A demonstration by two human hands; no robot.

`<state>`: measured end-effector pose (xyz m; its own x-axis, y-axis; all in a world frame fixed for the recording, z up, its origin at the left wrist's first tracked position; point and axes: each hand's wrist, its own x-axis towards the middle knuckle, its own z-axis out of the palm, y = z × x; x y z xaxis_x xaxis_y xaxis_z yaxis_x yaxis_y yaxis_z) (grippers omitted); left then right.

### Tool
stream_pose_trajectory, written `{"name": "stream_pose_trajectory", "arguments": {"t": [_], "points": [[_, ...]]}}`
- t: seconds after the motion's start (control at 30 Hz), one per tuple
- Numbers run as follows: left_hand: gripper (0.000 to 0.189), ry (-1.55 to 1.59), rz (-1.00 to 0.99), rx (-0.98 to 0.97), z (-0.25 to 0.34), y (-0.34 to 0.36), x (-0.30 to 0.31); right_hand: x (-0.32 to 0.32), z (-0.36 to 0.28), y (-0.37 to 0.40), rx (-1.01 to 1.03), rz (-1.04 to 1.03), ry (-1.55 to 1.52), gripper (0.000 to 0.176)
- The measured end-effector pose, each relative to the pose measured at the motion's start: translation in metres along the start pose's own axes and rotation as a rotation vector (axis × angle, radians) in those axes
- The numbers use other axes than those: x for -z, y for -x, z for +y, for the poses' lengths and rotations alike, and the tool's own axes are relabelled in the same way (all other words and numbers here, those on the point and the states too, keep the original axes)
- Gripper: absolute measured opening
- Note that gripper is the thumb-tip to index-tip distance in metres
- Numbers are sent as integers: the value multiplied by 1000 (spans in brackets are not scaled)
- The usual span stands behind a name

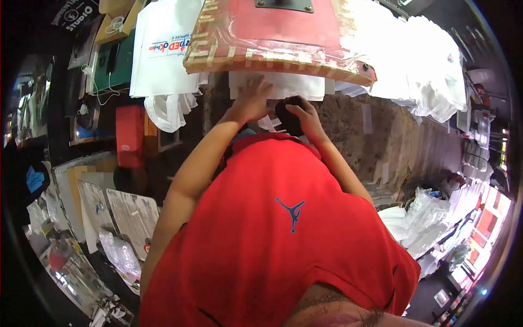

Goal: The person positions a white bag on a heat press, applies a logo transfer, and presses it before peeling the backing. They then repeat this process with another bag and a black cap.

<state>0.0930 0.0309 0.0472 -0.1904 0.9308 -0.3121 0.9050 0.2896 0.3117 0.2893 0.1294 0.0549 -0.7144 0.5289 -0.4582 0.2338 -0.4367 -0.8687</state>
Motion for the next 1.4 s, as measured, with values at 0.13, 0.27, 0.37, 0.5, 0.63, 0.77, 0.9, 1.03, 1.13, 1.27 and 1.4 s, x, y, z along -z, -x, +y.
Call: {"name": "stream_pose_trajectory", "arguments": {"t": [0.13, 0.27, 0.37, 0.5, 0.63, 0.77, 0.9, 1.03, 1.13, 1.27, 1.4], "points": [[82, 29, -13, 18, 5, -5, 3, 8, 3, -14, 144, 78, 165, 37], [83, 41, -69, 69, 6, -10, 4, 5, -30, -25, 456, 416, 727, 39], [84, 64, -97, 76, 9, -5, 10, 14, -38, -50, 637, 535, 881, 36], [87, 110, -43, 64, 1, -7, 0, 17, -56, -80, 839, 580, 1092, 37], [86, 174, -73, 72, -1, -6, 11, 46, -71, -143, 703, 471, 1215, 31], [86, 186, -114, 95, 2, -6, 16, 52, -75, -192, 764, 581, 1392, 26], [86, 145, -114, 119, 6, -5, 9, 53, -78, -222, 806, 488, 1428, 25], [84, 175, -143, 166, 13, -8, 17, 44, -111, -250, 760, 447, 1420, 26], [84, 217, -120, 129, 5, -8, 18, 38, -113, -250, 701, 481, 1431, 26], [85, 268, -137, 104, -3, -12, 13, 49, -69, -209, 845, 534, 1463, 23], [84, 254, -152, 114, 2, -11, 13, 49, -90, -244, 1001, 473, 1539, 24]]}}
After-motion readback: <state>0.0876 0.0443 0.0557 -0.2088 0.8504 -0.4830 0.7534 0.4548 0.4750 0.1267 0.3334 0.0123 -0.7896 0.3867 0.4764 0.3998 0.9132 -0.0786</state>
